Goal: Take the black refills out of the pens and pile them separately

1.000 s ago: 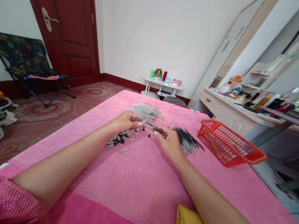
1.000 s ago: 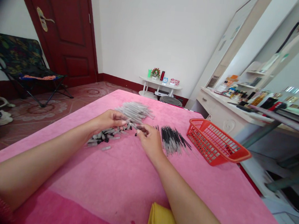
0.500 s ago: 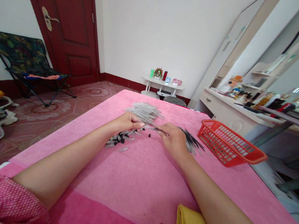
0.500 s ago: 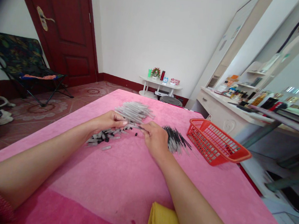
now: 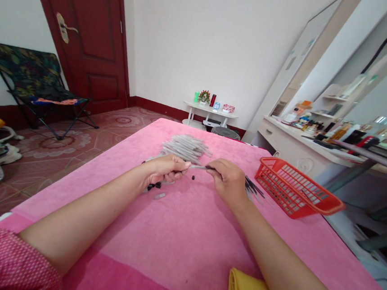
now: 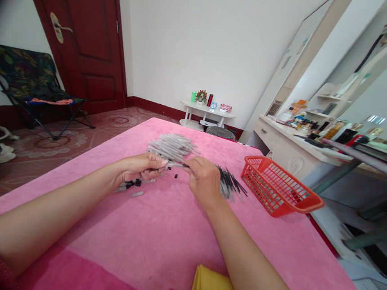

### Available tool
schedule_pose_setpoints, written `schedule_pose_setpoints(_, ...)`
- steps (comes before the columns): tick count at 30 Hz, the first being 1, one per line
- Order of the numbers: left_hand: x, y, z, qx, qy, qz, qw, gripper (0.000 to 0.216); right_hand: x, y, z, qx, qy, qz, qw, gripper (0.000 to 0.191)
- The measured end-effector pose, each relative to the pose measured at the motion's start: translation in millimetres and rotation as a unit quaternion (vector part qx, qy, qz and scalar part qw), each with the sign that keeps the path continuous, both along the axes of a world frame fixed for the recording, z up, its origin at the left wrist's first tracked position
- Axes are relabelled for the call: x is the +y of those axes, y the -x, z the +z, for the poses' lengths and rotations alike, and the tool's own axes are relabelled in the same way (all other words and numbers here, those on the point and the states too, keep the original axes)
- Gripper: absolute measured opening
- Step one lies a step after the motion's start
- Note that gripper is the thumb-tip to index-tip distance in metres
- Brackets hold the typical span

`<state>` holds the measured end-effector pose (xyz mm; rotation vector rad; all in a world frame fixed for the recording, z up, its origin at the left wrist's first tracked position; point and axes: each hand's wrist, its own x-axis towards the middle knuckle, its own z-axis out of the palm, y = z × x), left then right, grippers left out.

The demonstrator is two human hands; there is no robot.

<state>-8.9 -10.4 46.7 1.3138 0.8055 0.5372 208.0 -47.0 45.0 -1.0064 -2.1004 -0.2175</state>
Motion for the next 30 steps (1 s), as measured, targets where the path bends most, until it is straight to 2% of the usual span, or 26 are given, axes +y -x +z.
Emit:
schedule_pose_setpoints(6,-8.7,-5.9,4.5,0.001,0.019,0.005,1.000,0.045,1.8,-1.6,-1.3,0.037,-0.007,0.048,0.998,0.009)
schedule_pose_setpoints(15,-11.4,-8.3,4.2,-0.006,0.092,-0.016,0.996,0.039,3.3,-7.4,4.9,-0.026,-0.015,0.094,0.995,0.012)
schedule_pose_setpoints(20,-8.7,-13.0,2.5,-0.030,0.077,0.029,0.996,0.038,0.1,-1.0,3.4,-0.078,0.014,0.043,0.996,0.017)
schedule_pose_setpoints(23,-13.4,-20.4,0.3,-0.046,0.025,0.065,0.997,0.042,-4.7,5.3,6.5,-0.133,0.018,-0.007,0.991,0.015)
schedule_pose_setpoints(25,-18.7,-26.1,-1.2,-0.059,-0.027,0.062,0.996,0.045,-7.4,6.6,12.1,-0.156,0.006,-0.044,0.987,0.012)
schedule_pose_setpoints(27,-23.1,-30.2,-2.4,-0.063,-0.075,0.046,0.994,0.048,-7.9,2.7,19.5,-0.144,-0.003,-0.082,0.986,0.008)
schedule_pose_setpoints(30,-24.7,-32.1,-4.2,-0.039,-0.118,0.039,0.991,0.048,-3.8,-16.1,32.8,-0.055,-0.015,-0.143,0.988,0.011)
